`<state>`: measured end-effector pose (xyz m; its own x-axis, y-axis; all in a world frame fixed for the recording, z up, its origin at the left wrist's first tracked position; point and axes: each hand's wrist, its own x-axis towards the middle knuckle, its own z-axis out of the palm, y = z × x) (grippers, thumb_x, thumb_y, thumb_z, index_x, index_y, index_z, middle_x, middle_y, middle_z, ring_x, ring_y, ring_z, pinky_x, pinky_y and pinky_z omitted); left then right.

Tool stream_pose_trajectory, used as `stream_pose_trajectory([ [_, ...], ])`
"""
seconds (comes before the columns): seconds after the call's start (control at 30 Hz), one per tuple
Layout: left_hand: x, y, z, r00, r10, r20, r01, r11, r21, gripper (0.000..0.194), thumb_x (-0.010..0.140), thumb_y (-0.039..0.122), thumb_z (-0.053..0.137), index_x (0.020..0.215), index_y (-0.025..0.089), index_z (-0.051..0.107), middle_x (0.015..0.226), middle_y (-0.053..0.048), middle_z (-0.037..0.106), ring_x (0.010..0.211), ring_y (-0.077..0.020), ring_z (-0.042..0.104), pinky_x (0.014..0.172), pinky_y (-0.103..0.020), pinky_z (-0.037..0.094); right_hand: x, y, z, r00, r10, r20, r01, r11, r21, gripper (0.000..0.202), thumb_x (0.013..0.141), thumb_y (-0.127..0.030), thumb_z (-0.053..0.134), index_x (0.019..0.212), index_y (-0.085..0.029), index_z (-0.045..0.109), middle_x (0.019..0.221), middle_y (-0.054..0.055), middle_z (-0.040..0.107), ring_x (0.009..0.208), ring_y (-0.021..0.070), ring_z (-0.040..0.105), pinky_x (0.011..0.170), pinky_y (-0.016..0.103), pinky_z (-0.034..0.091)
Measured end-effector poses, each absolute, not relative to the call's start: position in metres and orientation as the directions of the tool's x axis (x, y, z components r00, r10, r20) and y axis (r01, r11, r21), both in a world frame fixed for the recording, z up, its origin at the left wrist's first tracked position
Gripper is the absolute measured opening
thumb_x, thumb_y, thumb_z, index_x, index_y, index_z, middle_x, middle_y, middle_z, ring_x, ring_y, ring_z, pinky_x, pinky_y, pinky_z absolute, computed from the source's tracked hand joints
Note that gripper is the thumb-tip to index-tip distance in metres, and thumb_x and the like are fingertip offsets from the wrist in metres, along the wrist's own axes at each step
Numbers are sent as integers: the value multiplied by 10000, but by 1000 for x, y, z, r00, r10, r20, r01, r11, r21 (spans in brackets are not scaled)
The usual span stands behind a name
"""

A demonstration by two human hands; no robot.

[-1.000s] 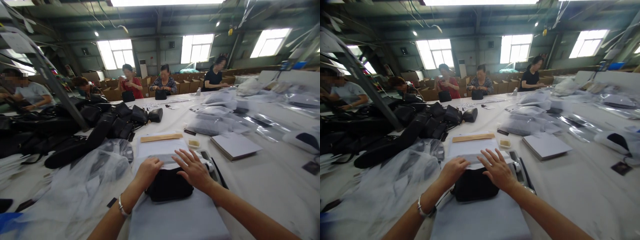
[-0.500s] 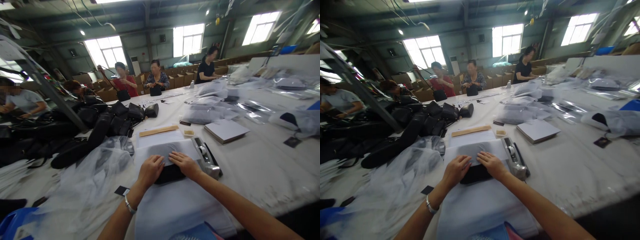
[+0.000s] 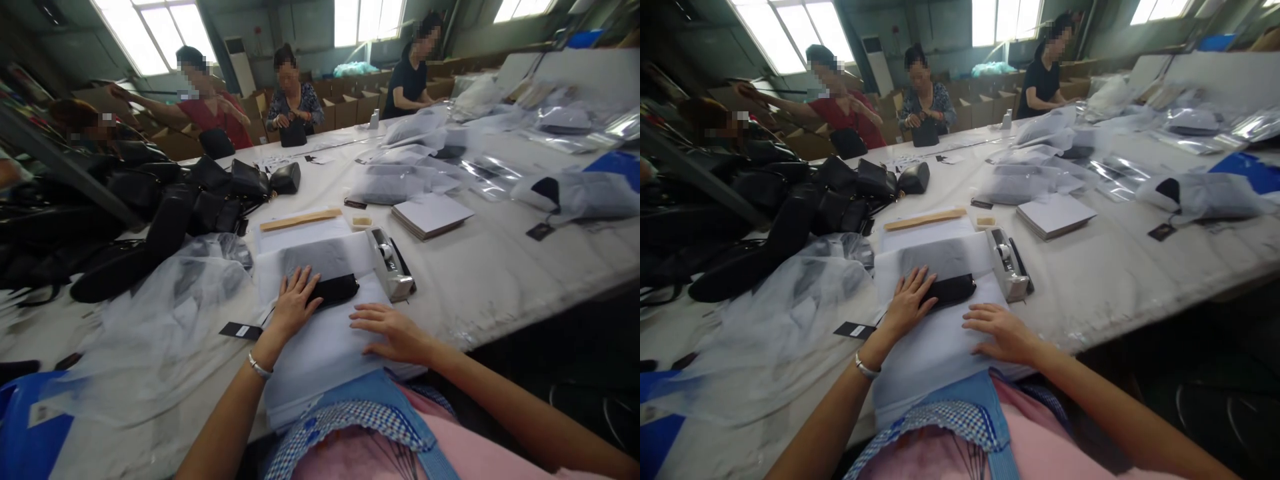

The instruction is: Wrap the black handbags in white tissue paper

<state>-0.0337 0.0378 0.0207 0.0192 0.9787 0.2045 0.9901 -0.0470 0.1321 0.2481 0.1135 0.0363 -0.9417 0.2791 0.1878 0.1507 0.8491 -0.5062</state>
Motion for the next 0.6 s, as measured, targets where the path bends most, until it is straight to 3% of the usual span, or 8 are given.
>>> stream_pose_trajectory([
  [0.1,-34,38,20,15,977,211,989,-45,137,573,970,440,484,1501,278,340,1605,-59,265,1483,-306,203,1171,-568,233,254,100,27,-956,254,146,144,841,-522,514,798,-452,751,1243,-223,632,1272,96,640,1259,279,505,1104,458,369],
  [0.37,-34,39,26,12,983,186,978,-50,202,552,970,461,468,1483,280,375,1594,-64,297,1476,-308,224,1167,-576,241,242,102,13,-936,325,136,197,804,-561,187,909,-344,639,1015,-223,734,1015,58,722,955,198,630,890,329,469],
  [0.5,-37,40,33,6,990,144,966,-43,256,544,973,482,454,1472,273,391,1589,-56,310,1472,-302,238,1165,-570,249,236,109,28,-950,310,42,217,748,-628,245,968,-341,539,966,-221,753,974,47,744,905,177,661,862,290,471],
  [0.6,-42,43,42,7,995,104,946,-40,321,558,983,504,414,1482,259,371,1574,-52,344,1466,-283,260,1168,-545,261,227,118,45,-928,372,-25,288,671,-683,282,966,-377,527,944,-220,761,951,44,755,878,176,676,810,264,482],
])
